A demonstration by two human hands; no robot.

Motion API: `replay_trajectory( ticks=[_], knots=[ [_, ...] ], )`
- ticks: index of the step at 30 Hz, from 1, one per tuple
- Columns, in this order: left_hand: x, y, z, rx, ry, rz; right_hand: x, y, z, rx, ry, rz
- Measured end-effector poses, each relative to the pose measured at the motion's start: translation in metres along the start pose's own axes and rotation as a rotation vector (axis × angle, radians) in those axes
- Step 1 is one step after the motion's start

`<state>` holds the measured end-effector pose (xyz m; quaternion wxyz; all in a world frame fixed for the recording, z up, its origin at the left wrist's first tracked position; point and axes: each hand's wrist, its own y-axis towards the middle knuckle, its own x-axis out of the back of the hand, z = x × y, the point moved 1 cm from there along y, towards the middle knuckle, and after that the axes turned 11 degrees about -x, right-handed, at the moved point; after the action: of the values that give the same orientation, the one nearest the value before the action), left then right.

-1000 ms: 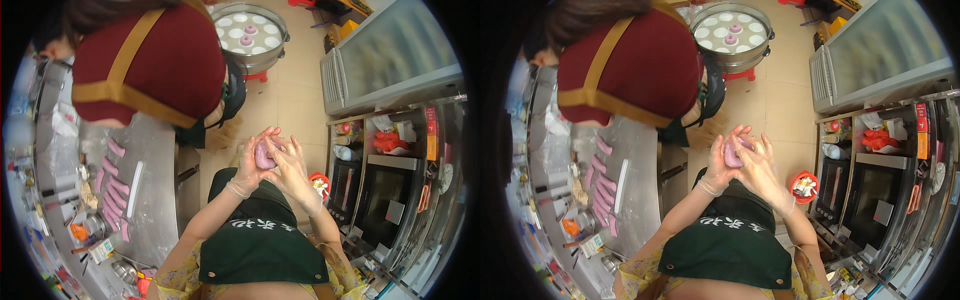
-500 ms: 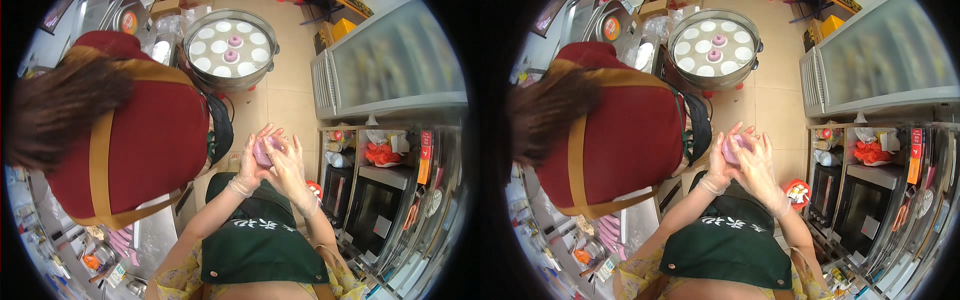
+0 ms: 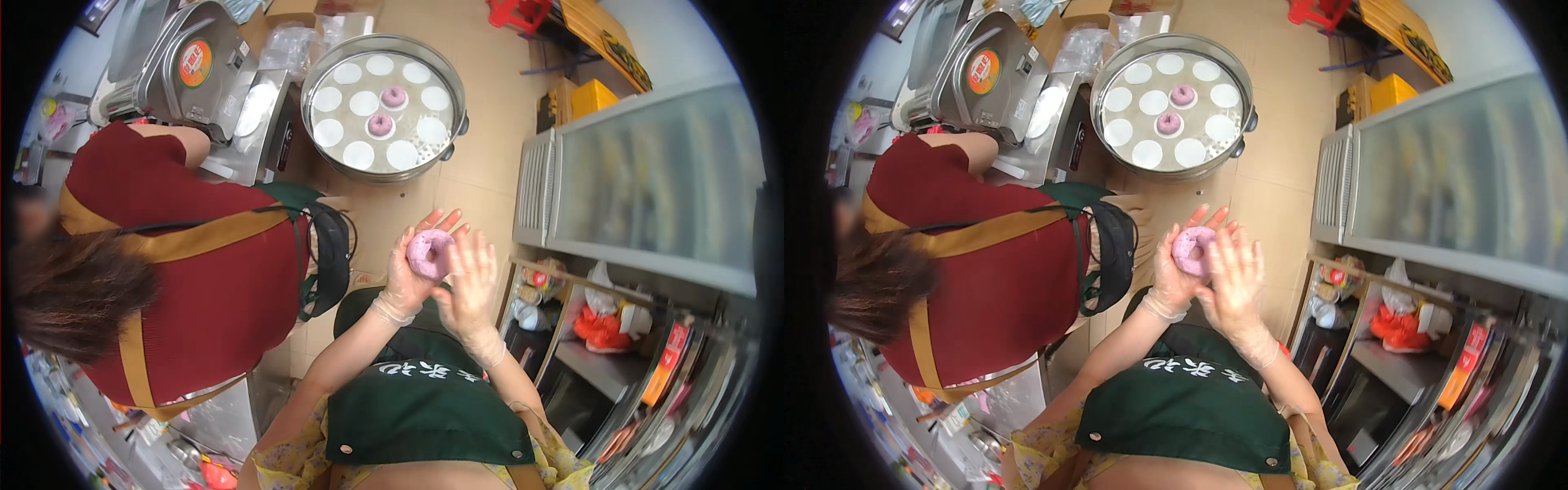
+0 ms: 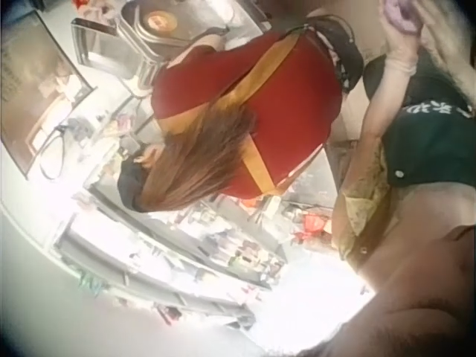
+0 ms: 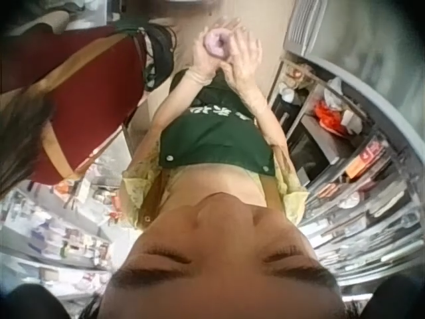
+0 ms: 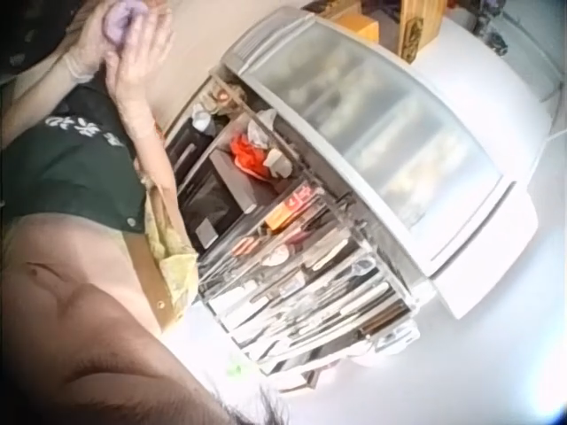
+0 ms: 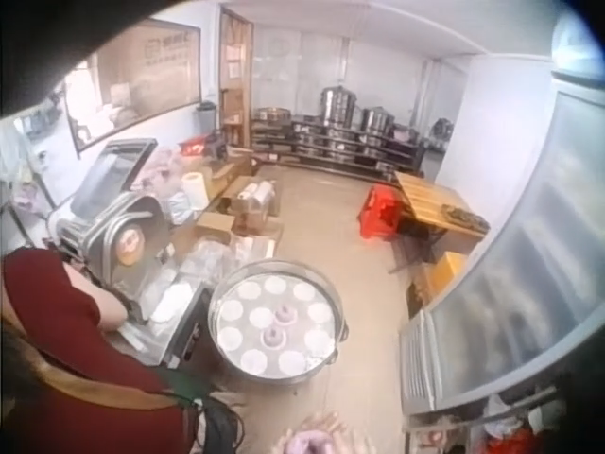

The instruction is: The person is shaping portions of pink dough into rolls and placing them into a steamer tray.

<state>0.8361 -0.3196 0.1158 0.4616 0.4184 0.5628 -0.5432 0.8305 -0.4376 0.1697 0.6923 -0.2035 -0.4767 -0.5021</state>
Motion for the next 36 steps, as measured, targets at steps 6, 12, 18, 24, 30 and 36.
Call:
replay_trajectory(
  ticks=[6, 12, 18, 24, 30, 36],
  knots=[
    [-0.008, 0.065, 0.036, -0.091, 0.008, 0.029, 0.027, 0.088, -0.065, -0.296, 0.517, 0.118],
    [-0.008, 0.105, 0.042, -0.189, 0.18, -0.157, 0.013, 0.145, -0.11, -0.664, 0.68, 0.62],
    [0.006, 0.123, 0.018, -0.123, 0.795, -0.205, -0.033, 0.181, -0.134, -0.756, 0.695, 0.675],
    [0.033, 0.185, -0.017, -0.277, 0.869, -0.321, -0.093, 0.233, -0.149, -0.862, 0.929, 0.785],
    [0.093, 0.26, -0.08, -0.351, 1.051, -0.567, -0.194, 0.292, -0.17, -0.843, 1.002, 0.808],
    [0.154, 0.353, -0.142, -0.532, 1.066, -0.703, -0.309, 0.38, -0.172, -0.766, 1.016, 0.753]
  ],
)
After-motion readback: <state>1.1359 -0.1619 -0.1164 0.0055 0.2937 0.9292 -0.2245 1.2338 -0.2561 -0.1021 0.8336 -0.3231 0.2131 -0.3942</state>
